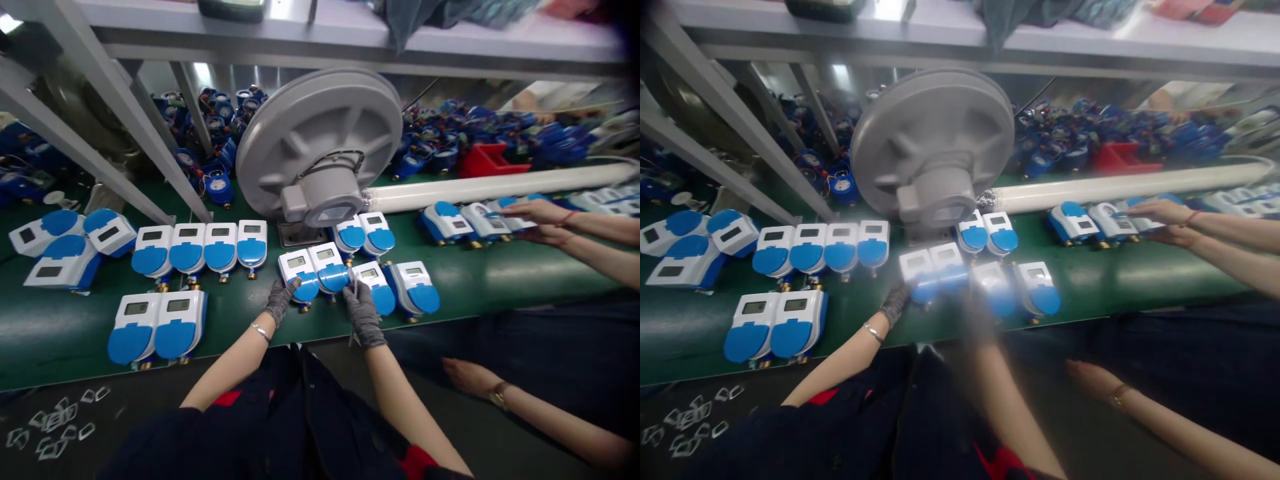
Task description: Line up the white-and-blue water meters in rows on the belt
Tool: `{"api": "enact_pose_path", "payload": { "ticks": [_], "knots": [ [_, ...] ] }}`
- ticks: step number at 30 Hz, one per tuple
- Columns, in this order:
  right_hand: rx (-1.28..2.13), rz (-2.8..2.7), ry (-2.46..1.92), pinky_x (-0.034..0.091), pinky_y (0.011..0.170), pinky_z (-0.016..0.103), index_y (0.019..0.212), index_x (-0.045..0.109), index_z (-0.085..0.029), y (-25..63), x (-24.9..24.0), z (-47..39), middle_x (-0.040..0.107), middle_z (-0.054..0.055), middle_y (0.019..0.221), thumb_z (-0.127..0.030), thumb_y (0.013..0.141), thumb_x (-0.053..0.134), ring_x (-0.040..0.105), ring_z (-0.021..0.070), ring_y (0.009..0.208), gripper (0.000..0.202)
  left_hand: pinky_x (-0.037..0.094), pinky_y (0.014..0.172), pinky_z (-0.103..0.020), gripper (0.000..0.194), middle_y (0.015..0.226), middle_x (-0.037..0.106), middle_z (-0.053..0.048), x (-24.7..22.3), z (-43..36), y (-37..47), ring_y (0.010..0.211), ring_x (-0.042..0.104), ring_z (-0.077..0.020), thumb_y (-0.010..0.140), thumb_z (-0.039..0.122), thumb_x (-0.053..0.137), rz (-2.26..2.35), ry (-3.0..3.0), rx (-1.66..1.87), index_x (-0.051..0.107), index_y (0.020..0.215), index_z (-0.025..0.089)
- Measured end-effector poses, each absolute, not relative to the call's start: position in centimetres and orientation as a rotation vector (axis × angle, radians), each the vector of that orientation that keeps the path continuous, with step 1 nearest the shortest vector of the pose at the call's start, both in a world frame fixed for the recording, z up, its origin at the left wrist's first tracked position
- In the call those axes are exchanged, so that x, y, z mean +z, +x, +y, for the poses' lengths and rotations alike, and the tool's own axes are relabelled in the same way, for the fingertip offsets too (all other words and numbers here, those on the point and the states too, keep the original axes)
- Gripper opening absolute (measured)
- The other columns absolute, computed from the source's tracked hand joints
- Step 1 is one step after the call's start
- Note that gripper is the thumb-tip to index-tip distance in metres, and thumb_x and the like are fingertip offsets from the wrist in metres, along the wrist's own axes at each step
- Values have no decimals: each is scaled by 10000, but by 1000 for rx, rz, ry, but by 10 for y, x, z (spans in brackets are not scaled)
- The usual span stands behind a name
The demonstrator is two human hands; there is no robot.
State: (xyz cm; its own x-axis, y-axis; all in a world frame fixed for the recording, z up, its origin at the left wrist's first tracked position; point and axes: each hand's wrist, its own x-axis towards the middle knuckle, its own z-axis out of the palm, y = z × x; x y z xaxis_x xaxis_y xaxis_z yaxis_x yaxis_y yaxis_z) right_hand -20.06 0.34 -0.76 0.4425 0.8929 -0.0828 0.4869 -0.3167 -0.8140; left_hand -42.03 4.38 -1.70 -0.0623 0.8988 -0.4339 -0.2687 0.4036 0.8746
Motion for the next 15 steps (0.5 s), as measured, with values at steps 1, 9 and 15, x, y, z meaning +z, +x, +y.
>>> {"api": "enact_pose_path", "payload": {
  "ticks": [1, 9, 15],
  "knots": [
    [732, -1151, -1971, 485, 968, 443, 1177, 611, -227, -200, -8, 16, 687, 104, 1113, -534, 804, 602, 624, 276, 1047, 484, 464, 1045, -515, 571, 1153, 708, -179, -22, 51, -411, 1111, 653, -355, 627, 443, 876, 1304, 637, 1090, 702, 1066, 124],
    [990, -1230, -1876, 401, 1075, 513, 1248, 634, -176, -194, -23, 93, 655, 151, 1238, -501, 737, 732, 593, 303, 1152, 614, 521, 952, -465, 706, 1211, 688, -184, -26, 42, -404, 1078, 668, -333, 621, 457, 882, 1355, 572, 1236, 653, 1202, 126],
    [1156, -1145, -1673, 414, 1056, 543, 1119, 700, -181, -199, -18, 86, 690, 129, 1173, -476, 595, 850, 577, 326, 1181, 620, 527, 954, -461, 849, 1288, 657, -159, -21, -6, -437, 1120, 650, -325, 612, 411, 885, 1301, 540, 1290, 552, 1362, 194]
  ]
}}
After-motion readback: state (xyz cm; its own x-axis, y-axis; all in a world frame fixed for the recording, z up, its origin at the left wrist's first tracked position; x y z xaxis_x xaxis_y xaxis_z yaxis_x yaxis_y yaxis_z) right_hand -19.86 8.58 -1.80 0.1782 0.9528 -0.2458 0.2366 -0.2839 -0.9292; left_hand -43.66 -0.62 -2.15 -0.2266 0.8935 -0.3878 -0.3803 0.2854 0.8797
